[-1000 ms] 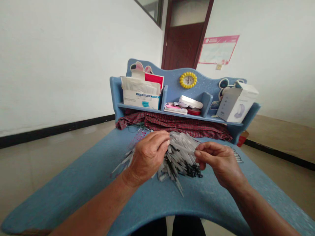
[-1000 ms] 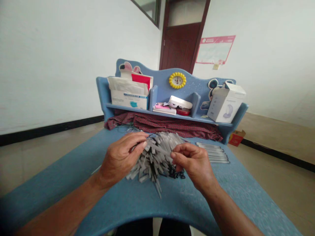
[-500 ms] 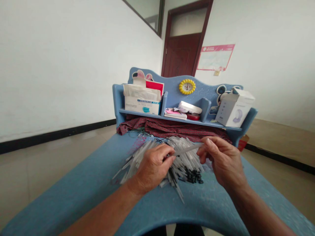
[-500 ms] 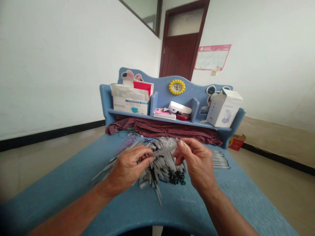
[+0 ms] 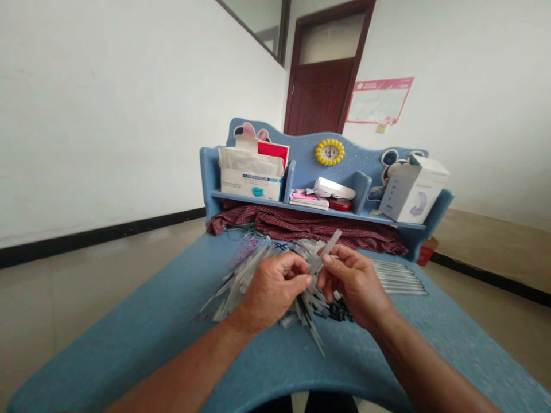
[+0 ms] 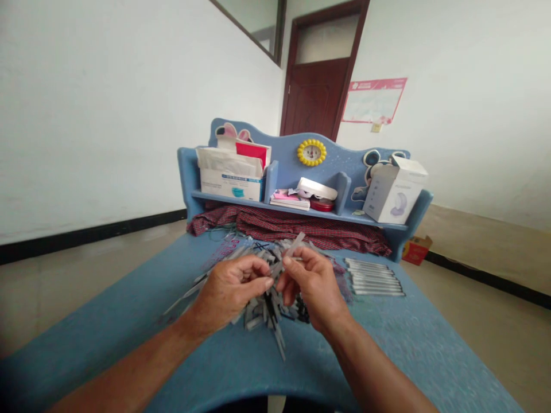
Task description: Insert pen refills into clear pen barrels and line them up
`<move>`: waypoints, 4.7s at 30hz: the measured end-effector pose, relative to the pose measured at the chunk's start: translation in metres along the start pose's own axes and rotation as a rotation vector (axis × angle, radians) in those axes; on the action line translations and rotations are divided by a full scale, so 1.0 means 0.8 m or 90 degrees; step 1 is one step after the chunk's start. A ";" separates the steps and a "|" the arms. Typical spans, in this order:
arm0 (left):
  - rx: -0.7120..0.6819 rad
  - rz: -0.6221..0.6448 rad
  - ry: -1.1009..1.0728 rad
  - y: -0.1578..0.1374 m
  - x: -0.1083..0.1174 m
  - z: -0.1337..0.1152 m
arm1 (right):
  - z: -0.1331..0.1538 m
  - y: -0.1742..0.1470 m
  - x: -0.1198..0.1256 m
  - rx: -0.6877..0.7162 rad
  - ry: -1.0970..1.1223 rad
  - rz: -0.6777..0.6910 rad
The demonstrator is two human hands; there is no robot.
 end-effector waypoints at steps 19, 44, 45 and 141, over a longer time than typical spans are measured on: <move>0.052 -0.147 -0.481 0.007 0.046 0.018 | -0.035 -0.053 -0.049 -0.089 -0.591 0.291; -0.002 -0.009 -0.274 0.000 0.009 -0.007 | -0.025 -0.037 -0.033 -0.038 -0.444 0.159; 0.002 0.002 -0.260 -0.001 0.006 -0.007 | -0.024 -0.037 -0.031 -0.031 -0.422 0.150; 0.105 0.414 -0.077 -0.023 -0.070 0.006 | 0.050 -0.070 0.005 0.003 -0.718 0.297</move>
Point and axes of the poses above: each hand's wrist, its own y-axis towards the middle knuckle, its own x-axis out of the back of the hand, z = x × y, the point moved 9 cm from there along y, towards the middle knuckle, and after that the axes turned 7 degrees about z, right-handed, at the moved point
